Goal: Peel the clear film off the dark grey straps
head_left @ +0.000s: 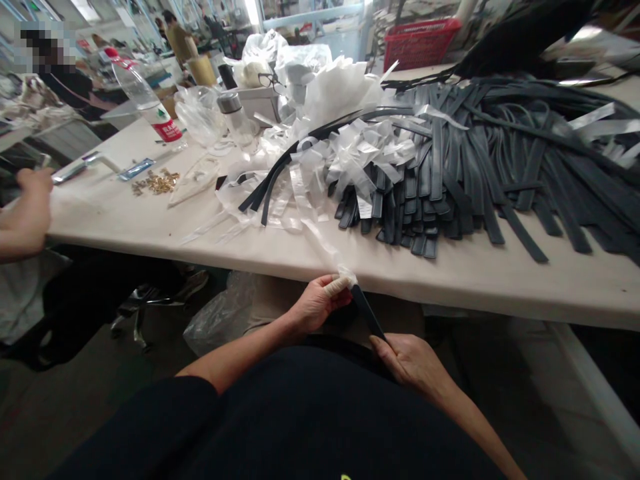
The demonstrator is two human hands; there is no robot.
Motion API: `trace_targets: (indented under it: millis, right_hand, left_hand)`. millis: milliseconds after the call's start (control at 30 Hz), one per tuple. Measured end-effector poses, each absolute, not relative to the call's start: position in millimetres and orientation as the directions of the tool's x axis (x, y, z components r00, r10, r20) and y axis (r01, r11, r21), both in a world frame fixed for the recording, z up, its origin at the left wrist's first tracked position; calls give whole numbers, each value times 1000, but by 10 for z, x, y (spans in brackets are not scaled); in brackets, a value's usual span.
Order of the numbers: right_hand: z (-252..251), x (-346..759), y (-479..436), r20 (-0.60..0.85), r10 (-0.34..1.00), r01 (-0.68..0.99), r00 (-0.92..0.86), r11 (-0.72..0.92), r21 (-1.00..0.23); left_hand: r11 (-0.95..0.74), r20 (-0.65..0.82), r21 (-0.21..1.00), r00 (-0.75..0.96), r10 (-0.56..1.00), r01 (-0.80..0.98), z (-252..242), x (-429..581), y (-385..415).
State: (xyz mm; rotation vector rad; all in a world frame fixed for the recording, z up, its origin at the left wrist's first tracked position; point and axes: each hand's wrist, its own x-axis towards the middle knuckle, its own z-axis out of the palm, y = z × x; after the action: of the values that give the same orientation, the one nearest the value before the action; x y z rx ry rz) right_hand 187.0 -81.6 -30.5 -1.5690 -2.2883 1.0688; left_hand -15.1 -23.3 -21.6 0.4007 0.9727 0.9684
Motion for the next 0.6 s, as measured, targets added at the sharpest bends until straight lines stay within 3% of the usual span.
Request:
trace_targets:
  millis: [233, 367, 500, 600]
  right_hand:
    - [-261, 1764, -701, -387, 748, 452, -540, -130, -883]
    - [-280, 1718, -673, -421, 699, 328, -578, -273, -904]
    - [-347, 1717, -665, -421, 710, 297, -565, -302, -906]
    - [-346, 1725, -660, -412, 710, 295, -571, -291, -910]
  left_hand:
    - [578, -507, 698, 278, 816, -424, -292, -130, -332]
    - [592, -503, 707, 314, 805, -386, -313, -86, -396]
    - [615, -503, 696, 359, 786, -371, -298, -85, -406]
    - [596, -515, 664, 301, 802, -452, -271, -155, -378]
